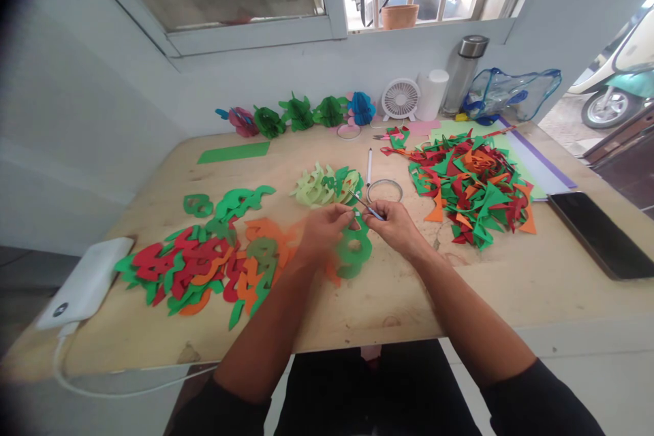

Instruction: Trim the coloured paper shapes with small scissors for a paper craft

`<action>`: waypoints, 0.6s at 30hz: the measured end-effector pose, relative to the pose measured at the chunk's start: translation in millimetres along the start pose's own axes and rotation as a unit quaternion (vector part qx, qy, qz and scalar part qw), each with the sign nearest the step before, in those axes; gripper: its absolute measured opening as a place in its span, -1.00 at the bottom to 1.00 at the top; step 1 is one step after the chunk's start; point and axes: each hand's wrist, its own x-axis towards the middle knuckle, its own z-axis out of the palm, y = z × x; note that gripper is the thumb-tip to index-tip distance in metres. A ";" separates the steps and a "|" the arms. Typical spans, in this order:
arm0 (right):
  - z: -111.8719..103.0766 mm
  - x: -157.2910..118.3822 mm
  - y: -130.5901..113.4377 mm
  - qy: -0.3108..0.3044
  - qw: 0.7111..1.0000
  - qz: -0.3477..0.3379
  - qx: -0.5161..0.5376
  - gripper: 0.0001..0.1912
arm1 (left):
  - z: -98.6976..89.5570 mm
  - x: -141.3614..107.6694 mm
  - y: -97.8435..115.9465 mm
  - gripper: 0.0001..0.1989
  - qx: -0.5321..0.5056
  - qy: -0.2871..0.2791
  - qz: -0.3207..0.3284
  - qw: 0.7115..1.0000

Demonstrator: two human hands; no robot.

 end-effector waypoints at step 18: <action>0.3 1.0 0.7 0.002 1.000 0.005 0.003 -0.75 | 1.2 1.0 1.6 -0.74 -0.009 0.013 -0.007 1.000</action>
